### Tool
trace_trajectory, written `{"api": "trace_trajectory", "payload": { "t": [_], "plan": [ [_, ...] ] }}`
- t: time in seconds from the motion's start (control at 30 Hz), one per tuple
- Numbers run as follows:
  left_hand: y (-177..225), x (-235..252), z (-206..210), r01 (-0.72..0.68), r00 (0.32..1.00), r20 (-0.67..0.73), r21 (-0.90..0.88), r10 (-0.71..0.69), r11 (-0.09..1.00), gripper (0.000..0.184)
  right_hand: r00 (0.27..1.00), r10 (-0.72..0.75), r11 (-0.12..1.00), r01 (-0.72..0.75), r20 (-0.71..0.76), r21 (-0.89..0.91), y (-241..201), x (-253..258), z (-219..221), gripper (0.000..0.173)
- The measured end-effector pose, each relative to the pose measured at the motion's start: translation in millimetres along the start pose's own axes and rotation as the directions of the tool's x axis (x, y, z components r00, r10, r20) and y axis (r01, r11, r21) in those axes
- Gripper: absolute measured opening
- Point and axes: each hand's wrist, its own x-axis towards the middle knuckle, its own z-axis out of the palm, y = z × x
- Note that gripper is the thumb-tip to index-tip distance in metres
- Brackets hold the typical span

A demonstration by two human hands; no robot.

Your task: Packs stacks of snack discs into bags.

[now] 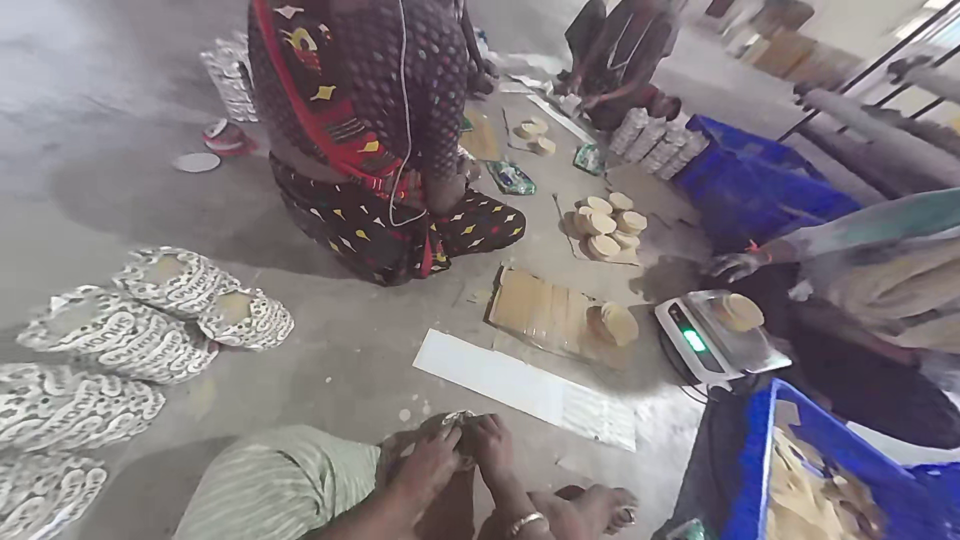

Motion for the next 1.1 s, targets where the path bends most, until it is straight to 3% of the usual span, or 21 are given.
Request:
{"api": "trace_trajectory", "payload": {
  "t": [0.13, 0.27, 0.33, 0.43, 0.53, 0.6, 0.73, 0.87, 0.93, 1.0, 1.1],
  "plan": [
    [-10.6, 2.2, 8.3, -0.042, 0.985, -0.172, -0.075, 0.028, 0.996, 0.031, 0.963, 0.023, 0.979, 0.032, 0.269, -0.201, -19.5, -10.3, -10.3, 0.030],
    [-7.5, -0.2, 5.4, -0.006, 0.979, -0.205, -0.105, -0.016, 0.995, 0.048, 0.846, 0.253, 0.959, -0.155, 0.468, -0.238, -33.5, -1.0, -17.3, 0.025],
    [-7.0, 4.8, 1.7, 0.013, 0.983, -0.181, -0.087, -0.028, 0.996, 0.052, 0.810, 0.394, 0.906, -0.422, 0.435, -0.036, -32.5, 10.1, -28.8, 0.022],
    [-7.8, 6.1, 6.6, 0.074, 0.982, -0.168, -0.084, -0.088, 0.994, 0.054, 0.655, 0.722, 0.592, -0.752, 0.223, 0.289, -19.5, -0.2, -26.1, 0.028],
    [-9.4, 6.4, 9.5, 0.100, 0.973, -0.188, -0.195, -0.137, 0.976, 0.069, 0.522, 0.834, 0.499, -0.852, 0.179, 0.160, -25.3, -2.0, -14.0, 0.033],
    [-15.6, 12.6, 17.3, 0.041, 0.964, -0.237, -0.326, -0.124, 0.944, 0.069, 0.484, 0.852, 0.466, -0.875, 0.200, 0.134, -32.2, 5.9, -12.1, 0.034],
    [-43.2, -1.7, -34.6, 0.055, 0.977, -0.169, -0.398, -0.132, 0.916, 0.069, 0.518, 0.808, 0.488, -0.855, 0.281, 0.175, -39.6, 58.0, -7.1, 0.032],
    [-94.8, -59.3, -109.6, 0.052, 0.921, -0.335, -0.396, -0.198, 0.917, 0.065, 0.592, 0.718, 0.526, -0.806, 0.366, 0.272, -105.7, 147.3, 24.1, 0.033],
    [-141.8, -93.7, -136.9, 0.090, 0.842, -0.453, -0.417, -0.293, 0.905, 0.060, 0.669, 0.617, 0.585, -0.742, 0.415, 0.326, -148.4, 193.9, 63.9, 0.033],
    [-190.7, -124.5, -153.5, 0.147, 0.718, -0.544, -0.492, -0.435, 0.858, 0.057, 0.753, 0.460, 0.649, -0.647, 0.470, 0.401, -207.7, 231.9, 94.0, 0.030],
    [-239.7, -172.6, -180.3, 0.370, 0.625, -0.491, -0.499, -0.607, 0.784, 0.074, 0.775, 0.295, 0.718, -0.566, 0.559, 0.405, -270.9, 277.2, 144.8, 0.033]
  ]
}}
